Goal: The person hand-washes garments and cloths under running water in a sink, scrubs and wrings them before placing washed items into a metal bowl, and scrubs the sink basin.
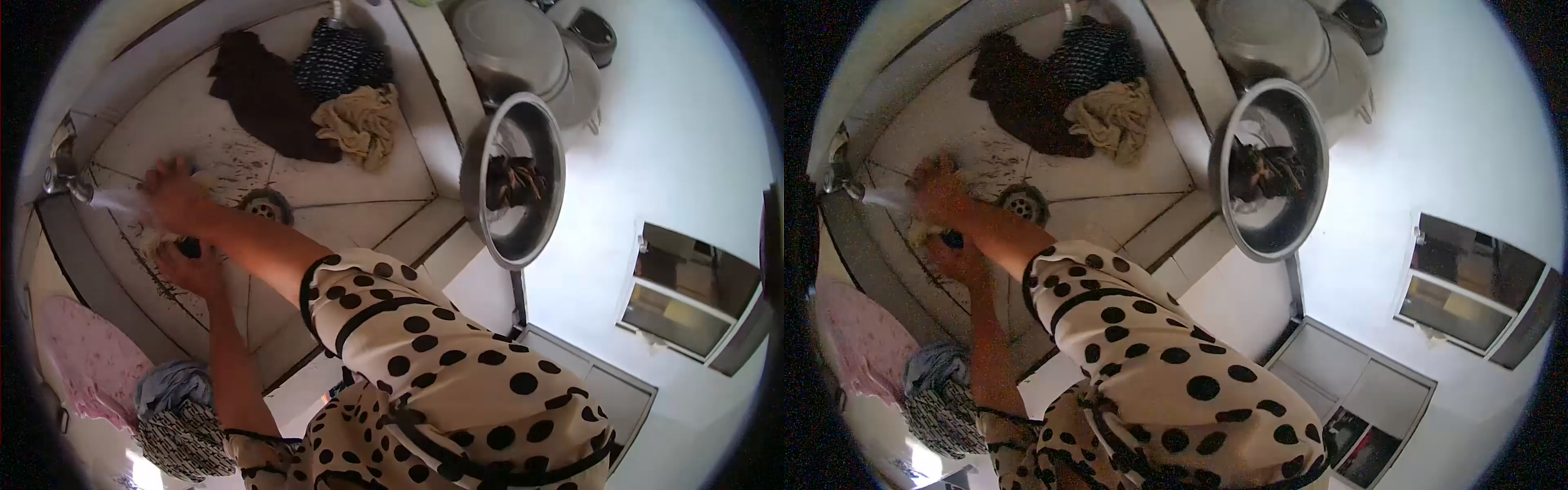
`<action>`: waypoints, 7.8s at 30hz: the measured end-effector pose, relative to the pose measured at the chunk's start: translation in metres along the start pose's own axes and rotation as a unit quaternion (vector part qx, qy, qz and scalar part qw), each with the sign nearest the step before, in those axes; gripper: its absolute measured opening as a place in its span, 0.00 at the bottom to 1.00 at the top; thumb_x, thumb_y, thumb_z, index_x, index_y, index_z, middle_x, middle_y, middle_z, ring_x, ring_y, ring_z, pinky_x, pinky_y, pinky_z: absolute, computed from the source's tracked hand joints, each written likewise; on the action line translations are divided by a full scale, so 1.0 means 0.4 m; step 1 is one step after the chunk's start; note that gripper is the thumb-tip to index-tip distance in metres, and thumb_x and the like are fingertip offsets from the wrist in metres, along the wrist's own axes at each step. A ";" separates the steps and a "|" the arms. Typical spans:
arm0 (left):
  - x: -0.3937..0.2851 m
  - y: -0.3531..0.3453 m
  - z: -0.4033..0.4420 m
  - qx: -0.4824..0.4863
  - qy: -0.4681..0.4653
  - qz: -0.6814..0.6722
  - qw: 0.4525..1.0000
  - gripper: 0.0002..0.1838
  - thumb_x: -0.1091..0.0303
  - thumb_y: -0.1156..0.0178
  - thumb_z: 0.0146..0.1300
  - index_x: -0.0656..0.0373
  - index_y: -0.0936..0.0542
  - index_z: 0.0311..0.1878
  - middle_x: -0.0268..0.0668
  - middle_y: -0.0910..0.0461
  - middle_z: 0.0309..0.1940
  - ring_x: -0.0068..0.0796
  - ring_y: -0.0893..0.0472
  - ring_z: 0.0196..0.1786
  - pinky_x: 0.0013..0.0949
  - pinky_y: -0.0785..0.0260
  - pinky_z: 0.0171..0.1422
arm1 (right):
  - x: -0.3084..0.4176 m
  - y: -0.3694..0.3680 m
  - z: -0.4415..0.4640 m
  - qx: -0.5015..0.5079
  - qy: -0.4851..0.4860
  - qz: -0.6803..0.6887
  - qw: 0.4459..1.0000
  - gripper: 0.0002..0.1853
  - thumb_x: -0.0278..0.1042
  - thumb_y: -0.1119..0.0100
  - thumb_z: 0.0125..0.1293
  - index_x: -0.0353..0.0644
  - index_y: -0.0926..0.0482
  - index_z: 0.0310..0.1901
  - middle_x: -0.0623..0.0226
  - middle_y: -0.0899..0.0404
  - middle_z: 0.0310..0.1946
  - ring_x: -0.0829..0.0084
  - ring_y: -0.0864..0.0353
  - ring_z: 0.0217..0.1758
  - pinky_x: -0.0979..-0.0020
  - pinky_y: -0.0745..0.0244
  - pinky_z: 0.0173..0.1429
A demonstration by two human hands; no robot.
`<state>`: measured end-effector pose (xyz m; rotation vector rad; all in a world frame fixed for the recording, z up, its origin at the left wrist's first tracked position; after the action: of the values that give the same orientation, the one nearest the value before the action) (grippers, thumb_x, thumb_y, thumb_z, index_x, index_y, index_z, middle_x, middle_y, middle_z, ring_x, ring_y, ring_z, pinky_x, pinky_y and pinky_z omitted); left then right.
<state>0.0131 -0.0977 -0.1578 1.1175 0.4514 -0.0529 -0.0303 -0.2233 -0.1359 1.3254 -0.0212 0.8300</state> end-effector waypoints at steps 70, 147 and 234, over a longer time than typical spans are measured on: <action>0.087 -0.031 0.290 0.131 0.241 -0.123 0.954 0.19 0.55 0.49 0.66 0.64 0.21 0.35 0.53 0.21 0.31 0.56 0.23 0.38 0.51 0.31 0.42 | -0.067 -0.051 0.008 0.161 -0.017 0.084 0.983 0.16 0.36 0.47 0.61 0.40 0.27 0.49 0.55 0.22 0.38 0.55 0.23 0.45 0.52 0.32 0.49; 0.062 0.005 0.081 0.111 0.073 0.074 0.988 0.57 0.39 0.33 0.46 0.61 0.47 0.72 0.51 0.50 0.72 0.47 0.53 0.76 0.59 0.67 0.76 | 0.069 0.049 -0.061 0.027 0.138 0.101 0.985 0.11 0.42 0.47 0.63 0.45 0.22 0.39 0.62 0.23 0.40 0.56 0.27 0.47 0.55 0.40 0.57; 0.002 0.173 0.093 -0.055 0.285 -0.489 0.822 0.37 0.77 0.35 0.44 0.59 0.30 0.64 0.45 0.34 0.65 0.40 0.34 0.67 0.37 0.41 0.70 | 0.007 0.121 0.073 0.246 -0.448 0.575 0.638 0.14 0.42 0.45 0.67 0.42 0.23 0.46 0.69 0.21 0.33 0.74 0.22 0.30 0.72 0.27 0.25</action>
<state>0.0444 -0.0992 -0.0855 0.6639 1.5271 -0.5997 -0.0419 -0.2464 -0.0858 2.1395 -1.7150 1.1367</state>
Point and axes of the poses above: each hand's wrist, its own z-axis towards the middle knuckle, its own y-axis out of the back of the hand, x = y × z, the point moved 5 cm from there along z, towards the middle knuckle
